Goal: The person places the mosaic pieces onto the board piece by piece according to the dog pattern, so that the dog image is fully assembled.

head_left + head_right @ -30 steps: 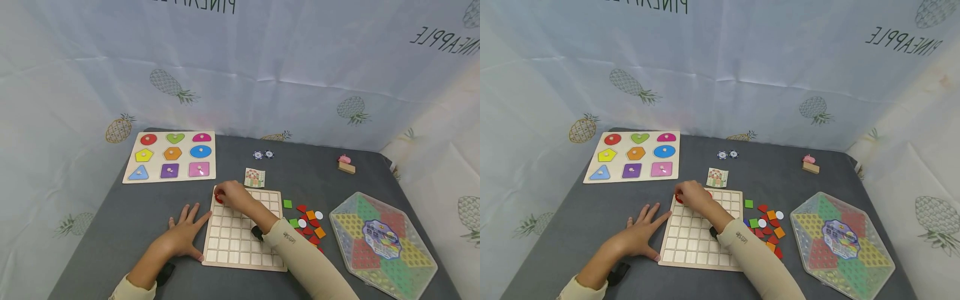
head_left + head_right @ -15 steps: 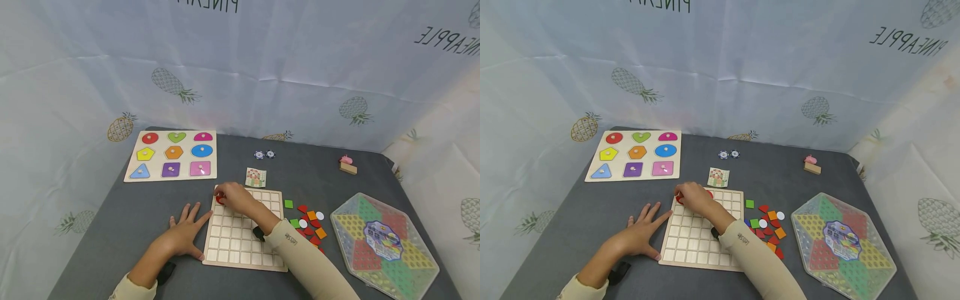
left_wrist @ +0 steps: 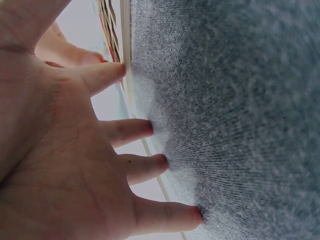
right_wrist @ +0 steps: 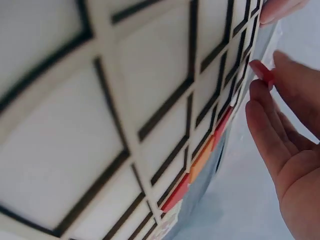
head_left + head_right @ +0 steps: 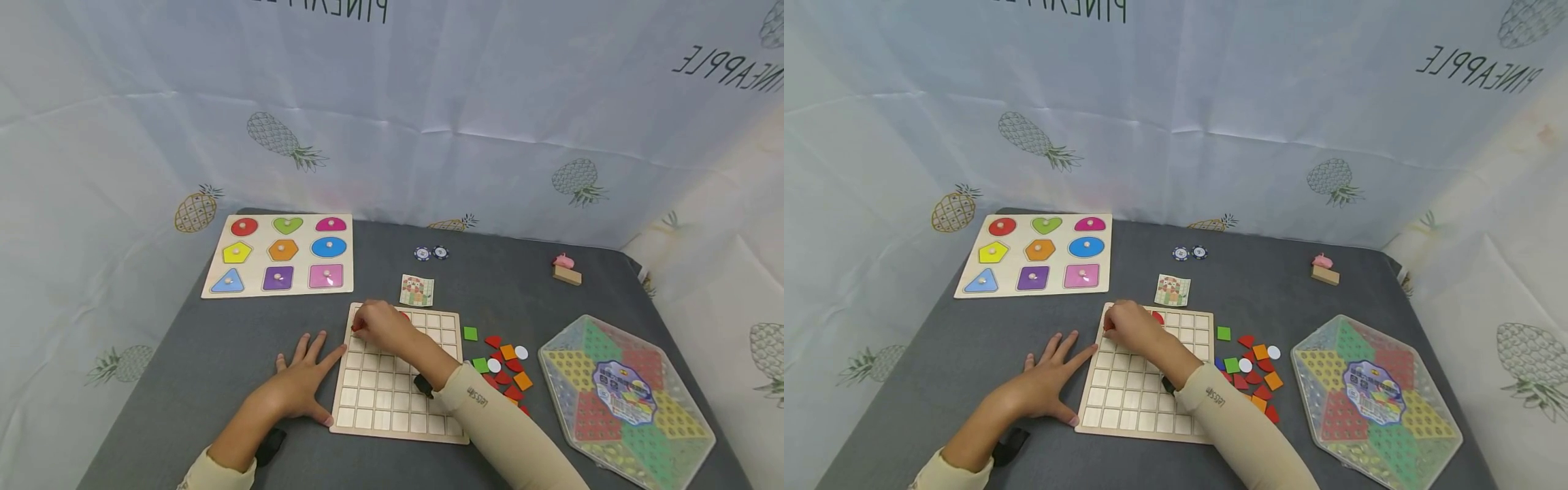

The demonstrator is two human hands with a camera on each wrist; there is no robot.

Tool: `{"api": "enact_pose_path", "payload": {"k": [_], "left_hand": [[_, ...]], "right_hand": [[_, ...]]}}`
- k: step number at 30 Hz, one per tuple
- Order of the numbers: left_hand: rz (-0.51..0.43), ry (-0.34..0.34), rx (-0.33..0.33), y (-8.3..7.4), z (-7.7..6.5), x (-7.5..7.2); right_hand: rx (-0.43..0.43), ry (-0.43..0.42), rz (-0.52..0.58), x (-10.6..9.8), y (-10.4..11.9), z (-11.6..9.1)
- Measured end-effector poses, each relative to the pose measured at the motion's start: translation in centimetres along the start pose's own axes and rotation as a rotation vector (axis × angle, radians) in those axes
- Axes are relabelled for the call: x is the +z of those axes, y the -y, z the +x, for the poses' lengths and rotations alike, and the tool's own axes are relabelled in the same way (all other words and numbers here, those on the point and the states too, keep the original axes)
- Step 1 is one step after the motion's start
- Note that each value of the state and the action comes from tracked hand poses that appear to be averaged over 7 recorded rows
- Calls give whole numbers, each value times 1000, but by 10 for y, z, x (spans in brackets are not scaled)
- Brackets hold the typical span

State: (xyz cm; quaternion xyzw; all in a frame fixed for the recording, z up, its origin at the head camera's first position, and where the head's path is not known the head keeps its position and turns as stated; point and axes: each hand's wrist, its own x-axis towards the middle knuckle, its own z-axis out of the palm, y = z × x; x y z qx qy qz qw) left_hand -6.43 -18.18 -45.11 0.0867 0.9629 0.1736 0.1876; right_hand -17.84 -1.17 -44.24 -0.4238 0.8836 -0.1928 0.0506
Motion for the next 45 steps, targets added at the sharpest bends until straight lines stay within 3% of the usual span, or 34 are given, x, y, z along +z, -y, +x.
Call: {"api": "enact_pose_path", "payload": {"k": [9,16,26,35,45], "left_hand": [[4,-8,-4,1,1,1],[-5,5,0,1,0,1],[-7,2,1,0,-2,0],[-4,3,-10,-2,0,-1],[4,10,-19,-1,1,-1]], "right_hand": [[53,-6,19,0,-2,2],[67,51,-13,0,-1,4],[65,-33,46,3,3,4],[207,0,24,1,-1,6],[246,0,11,4,-2,7]]}}
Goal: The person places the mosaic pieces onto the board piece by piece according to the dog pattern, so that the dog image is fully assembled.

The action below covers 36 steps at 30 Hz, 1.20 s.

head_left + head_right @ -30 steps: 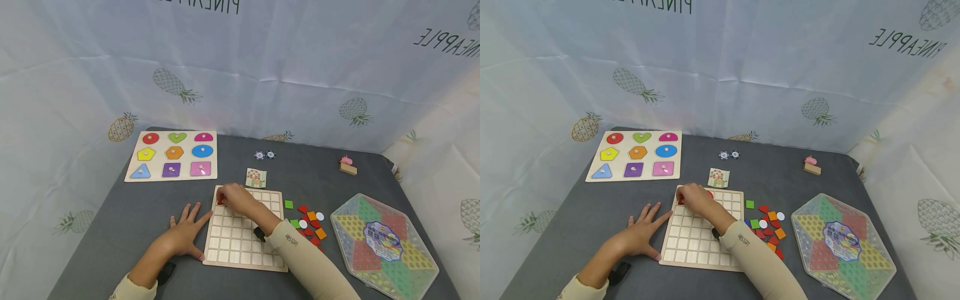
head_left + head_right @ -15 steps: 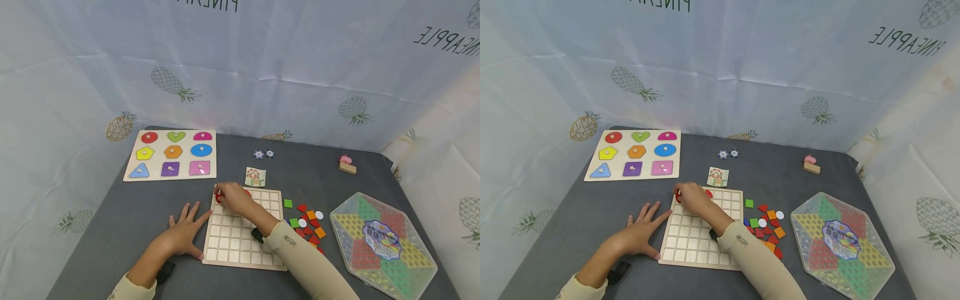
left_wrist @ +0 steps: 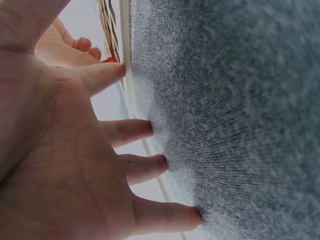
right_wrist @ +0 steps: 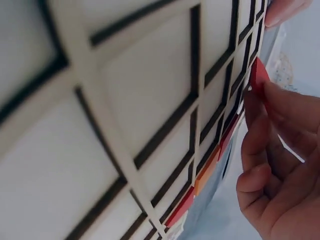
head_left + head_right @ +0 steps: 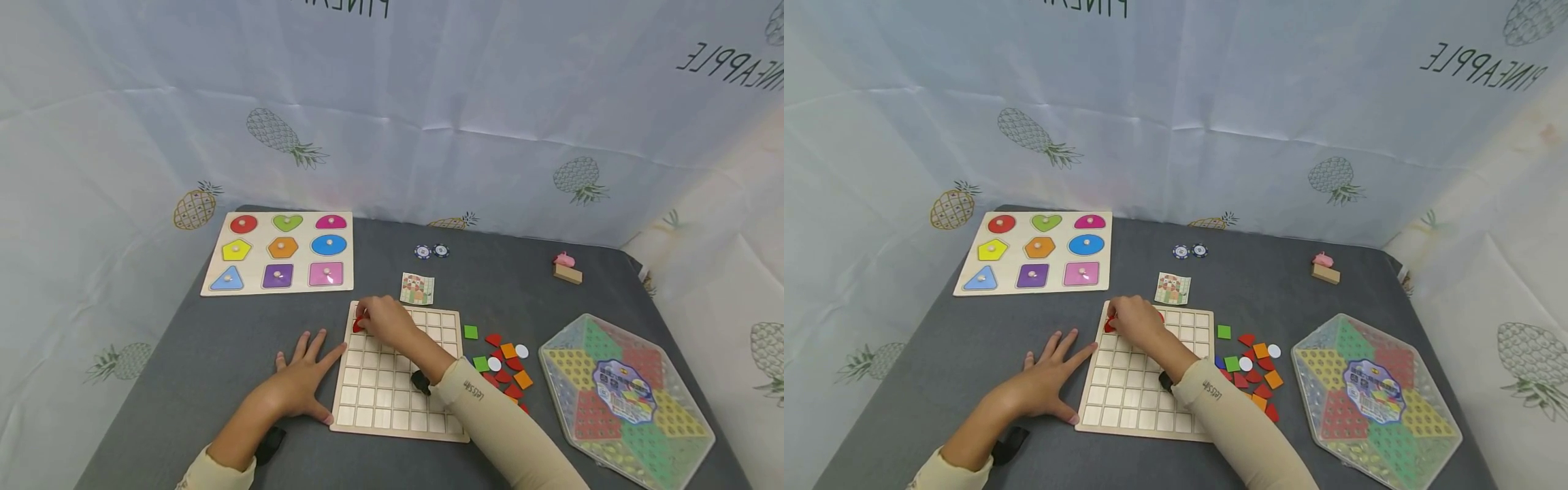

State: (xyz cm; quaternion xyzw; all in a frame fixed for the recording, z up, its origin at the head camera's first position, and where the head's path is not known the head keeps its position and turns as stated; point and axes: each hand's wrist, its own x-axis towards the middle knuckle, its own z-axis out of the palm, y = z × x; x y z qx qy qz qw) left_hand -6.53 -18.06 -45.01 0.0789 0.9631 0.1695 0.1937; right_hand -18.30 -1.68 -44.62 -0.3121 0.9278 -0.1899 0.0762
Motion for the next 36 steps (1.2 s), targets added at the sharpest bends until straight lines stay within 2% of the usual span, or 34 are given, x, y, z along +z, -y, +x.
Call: {"api": "enact_pose_path", "payload": {"k": [9,13,18,22,25,30,33,36], "left_hand": [[3,4,2,0,2,1],[-6,5,9,0,2,1],[-8,4,7,1,2,2],[-19,1,19,1,1,2],[-28,-8,31,2,-1,3],[-33,-23,31,5,-6,4],[-39,-24,41,6,-6,3],[-39,-18,59,5,-3,2]], "right_hand": [[-20,-38,-133,2,0,-1],[-64,-67,-231,3,2,-3],[-155,-133,-412,4,4,-7],[-177,-148,-473,4,3,-10],[-192,-119,-428,1,1,-14],[-169,-93,-217,-21,-14,-29],[-68,-114,-154,-40,-38,-47],[77,-112,-167,-55,-70,-72]]}}
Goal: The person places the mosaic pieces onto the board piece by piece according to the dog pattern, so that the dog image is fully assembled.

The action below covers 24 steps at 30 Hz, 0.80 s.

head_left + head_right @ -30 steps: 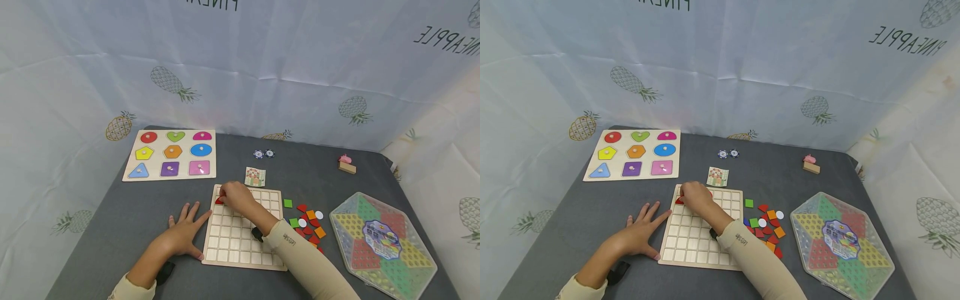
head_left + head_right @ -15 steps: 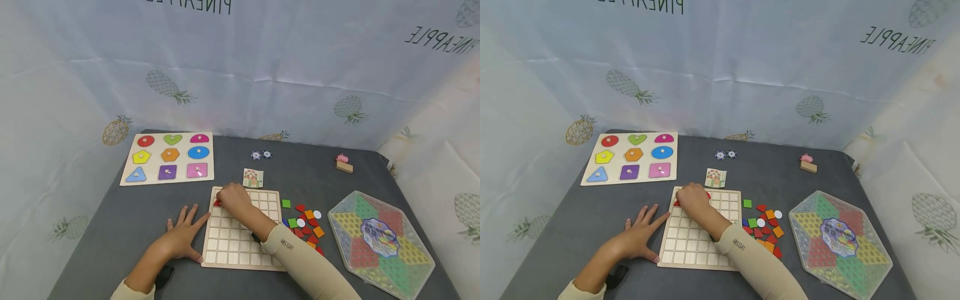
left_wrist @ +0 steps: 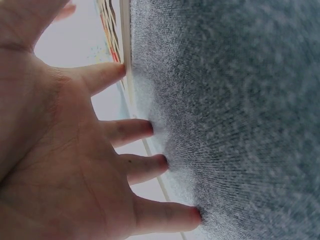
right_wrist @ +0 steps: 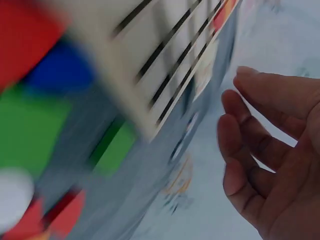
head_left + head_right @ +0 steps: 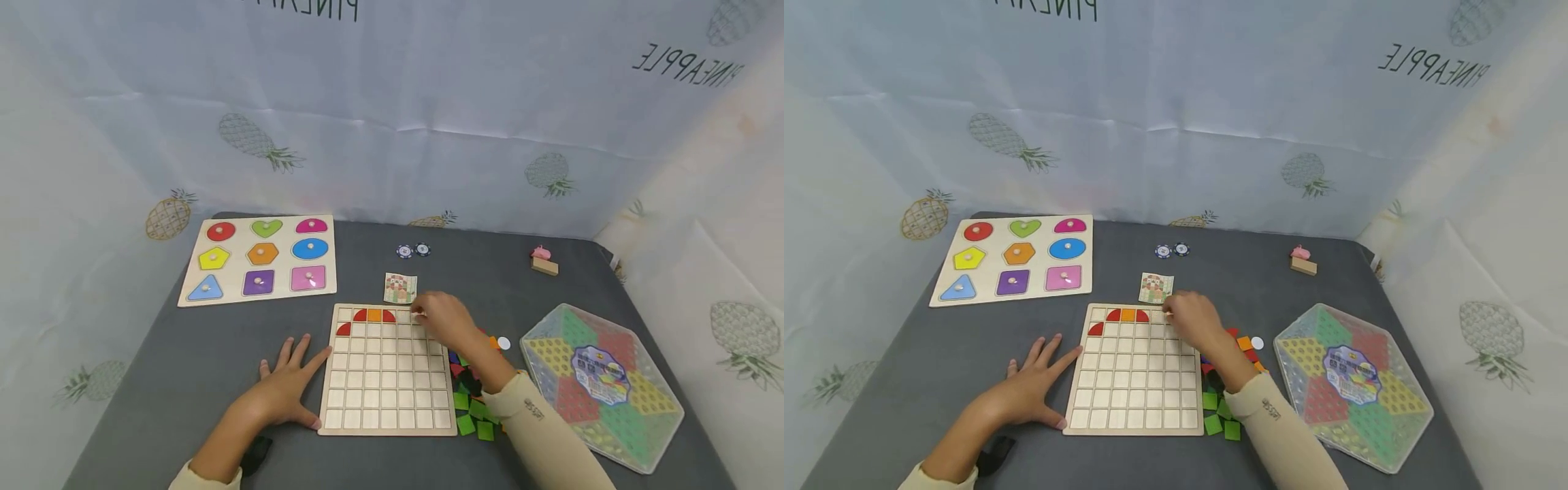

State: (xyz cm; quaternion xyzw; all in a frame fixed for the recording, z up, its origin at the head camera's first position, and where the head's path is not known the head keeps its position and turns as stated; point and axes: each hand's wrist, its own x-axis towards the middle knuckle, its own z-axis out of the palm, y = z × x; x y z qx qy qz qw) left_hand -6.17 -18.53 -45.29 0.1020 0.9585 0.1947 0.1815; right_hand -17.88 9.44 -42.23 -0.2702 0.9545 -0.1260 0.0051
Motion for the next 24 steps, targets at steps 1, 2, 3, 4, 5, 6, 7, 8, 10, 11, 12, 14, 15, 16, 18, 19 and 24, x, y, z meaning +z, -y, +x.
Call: {"api": "enact_pose_path", "payload": {"k": [1,2,3,4,5,6,7,8,10,11,12,14,15,16,18,19,24], "left_hand": [[1,2,1,0,0,0],[1,4,1,1,0,-1],[3,6,-1,1,0,-1],[4,10,-3,1,0,-1],[4,13,-5,1,0,-1],[4,16,-7,2,-1,-1],[5,18,-10,2,-1,-1],[4,20,-12,2,-1,-1],[6,22,-15,2,-2,-1],[5,21,-16,2,-2,-1],[4,19,-17,3,-2,0],[-1,12,-17,3,-3,0],[-3,9,-16,3,-3,0],[-5,7,-14,3,-3,0],[-9,4,-9,3,-3,0],[-9,3,-7,2,-3,0],[2,-5,-7,1,0,2]], "right_hand": [[40,12,-7,-2,-11,-6],[76,27,-14,-3,-22,-12],[105,44,-18,-3,-32,-18],[130,63,-19,-2,-41,-23],[147,78,-11,-2,-49,-28],[154,93,-5,0,-56,-33],[150,102,-1,2,-61,-36],[149,106,7,4,-66,-39],[133,99,22,8,-72,-43],[123,92,30,10,-73,-44],[112,85,35,11,-74,-44],[99,72,39,13,-74,-44],[96,72,37,12,-73,-43],[96,73,27,11,-72,-43],[107,69,12,7,-71,-42],[112,64,6,5,-70,-41],[95,59,79,-8,-45,-26]]}}
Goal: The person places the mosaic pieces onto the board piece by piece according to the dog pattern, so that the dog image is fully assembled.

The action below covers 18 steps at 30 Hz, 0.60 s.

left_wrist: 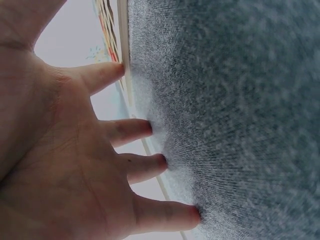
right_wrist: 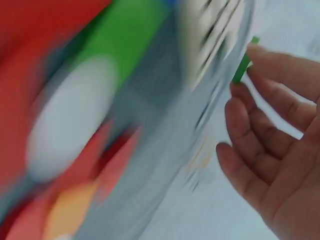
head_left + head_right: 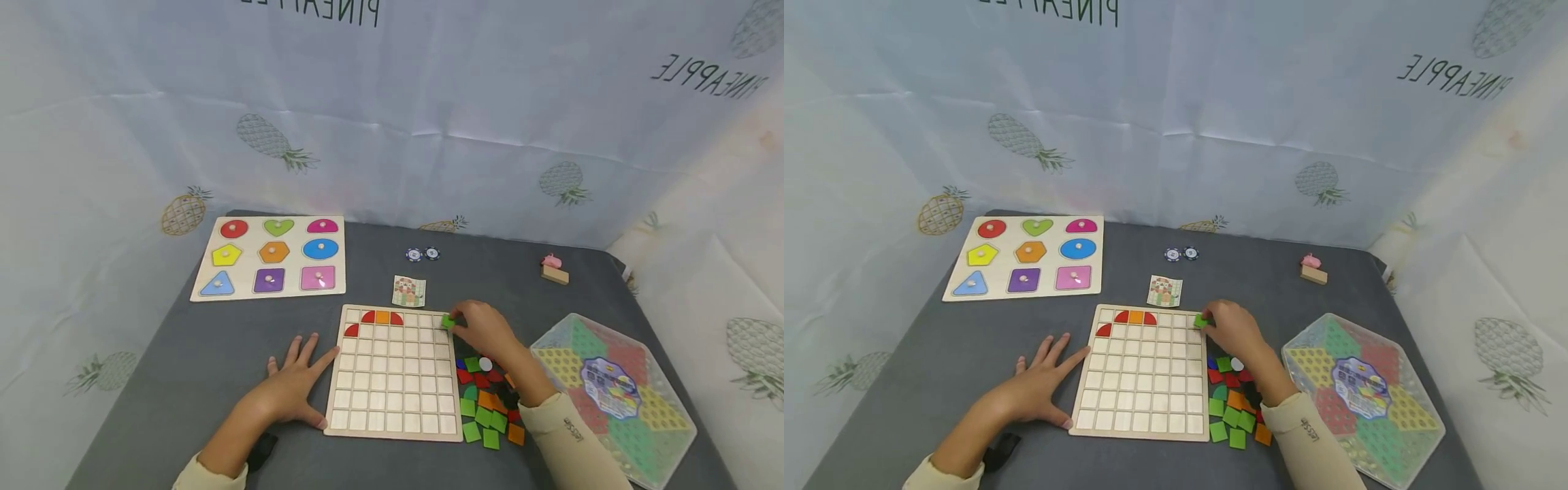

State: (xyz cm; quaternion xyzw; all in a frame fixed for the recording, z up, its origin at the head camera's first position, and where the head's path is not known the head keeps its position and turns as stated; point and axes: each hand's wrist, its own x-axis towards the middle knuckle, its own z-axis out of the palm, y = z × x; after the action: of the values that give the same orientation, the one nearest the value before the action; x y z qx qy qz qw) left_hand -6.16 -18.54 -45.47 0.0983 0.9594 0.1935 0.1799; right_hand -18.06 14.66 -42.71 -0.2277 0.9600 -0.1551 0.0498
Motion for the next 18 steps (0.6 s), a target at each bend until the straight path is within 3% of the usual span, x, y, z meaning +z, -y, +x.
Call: {"api": "enact_pose_path", "payload": {"k": [5,10,13,18], "left_hand": [[9,-4,9,-3,2,-1],[7,0,16,-5,2,-2],[9,-2,18,-4,2,-1],[24,-7,2,-2,0,-2]], "right_hand": [[-201,-4,73,15,54,16],[-419,-42,-22,40,103,29],[-455,-49,-92,51,122,33],[-462,-84,-179,67,135,37]]}}
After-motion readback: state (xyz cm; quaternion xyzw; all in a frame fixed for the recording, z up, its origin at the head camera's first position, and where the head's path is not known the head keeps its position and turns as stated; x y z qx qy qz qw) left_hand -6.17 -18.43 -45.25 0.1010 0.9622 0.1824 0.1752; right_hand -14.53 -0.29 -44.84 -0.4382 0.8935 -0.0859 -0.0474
